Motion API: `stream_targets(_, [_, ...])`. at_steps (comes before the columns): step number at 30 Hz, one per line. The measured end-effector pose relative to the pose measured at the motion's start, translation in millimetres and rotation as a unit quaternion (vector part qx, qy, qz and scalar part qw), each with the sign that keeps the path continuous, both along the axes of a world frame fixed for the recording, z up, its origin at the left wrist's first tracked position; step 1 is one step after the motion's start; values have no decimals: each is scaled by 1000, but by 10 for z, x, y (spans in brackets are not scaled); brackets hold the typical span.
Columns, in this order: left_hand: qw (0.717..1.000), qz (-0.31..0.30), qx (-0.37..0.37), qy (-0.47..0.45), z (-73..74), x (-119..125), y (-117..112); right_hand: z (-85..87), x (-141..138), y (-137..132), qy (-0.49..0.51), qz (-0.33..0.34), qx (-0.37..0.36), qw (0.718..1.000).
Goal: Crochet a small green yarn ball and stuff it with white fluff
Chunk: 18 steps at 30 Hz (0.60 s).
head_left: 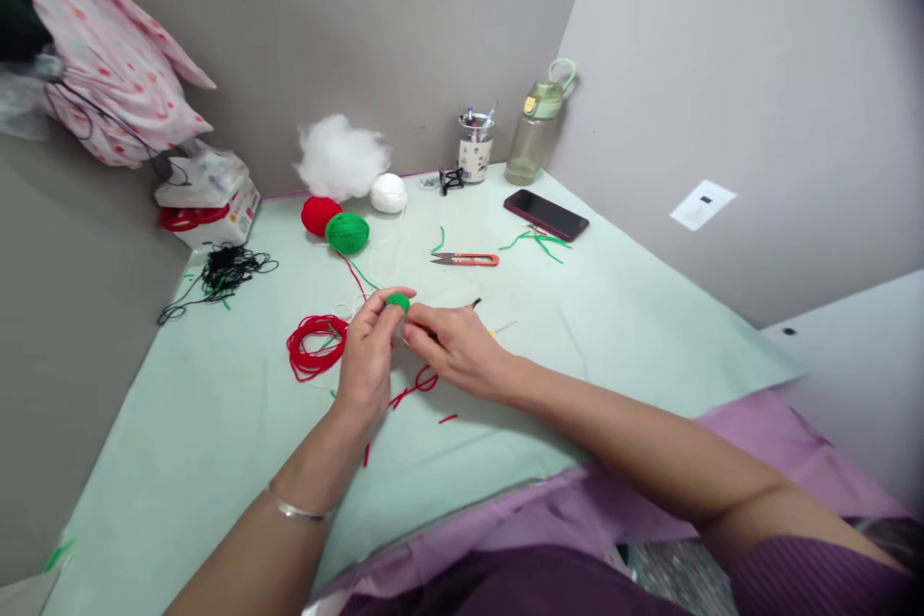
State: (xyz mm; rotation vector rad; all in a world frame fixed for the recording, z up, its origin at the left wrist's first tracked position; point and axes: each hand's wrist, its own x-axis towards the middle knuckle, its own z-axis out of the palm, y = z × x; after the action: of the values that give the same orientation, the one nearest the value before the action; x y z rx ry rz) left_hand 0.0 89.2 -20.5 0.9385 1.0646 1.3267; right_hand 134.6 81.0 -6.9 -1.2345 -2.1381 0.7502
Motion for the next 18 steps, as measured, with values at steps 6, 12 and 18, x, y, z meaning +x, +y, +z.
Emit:
stream_targets(6, [998, 27, -1, -50, 74, -119, 84, 120, 192, 106, 80, 85, -48, 992])
stream_targets(12, [997, 30, 16, -72, 186, -255, 128, 232, 670, 340, 26, -59, 2, 998])
stream_targets(18, [997, 8, 13, -73, 151, -271, 123, 283, 888, 306, -248, 52, -51, 966])
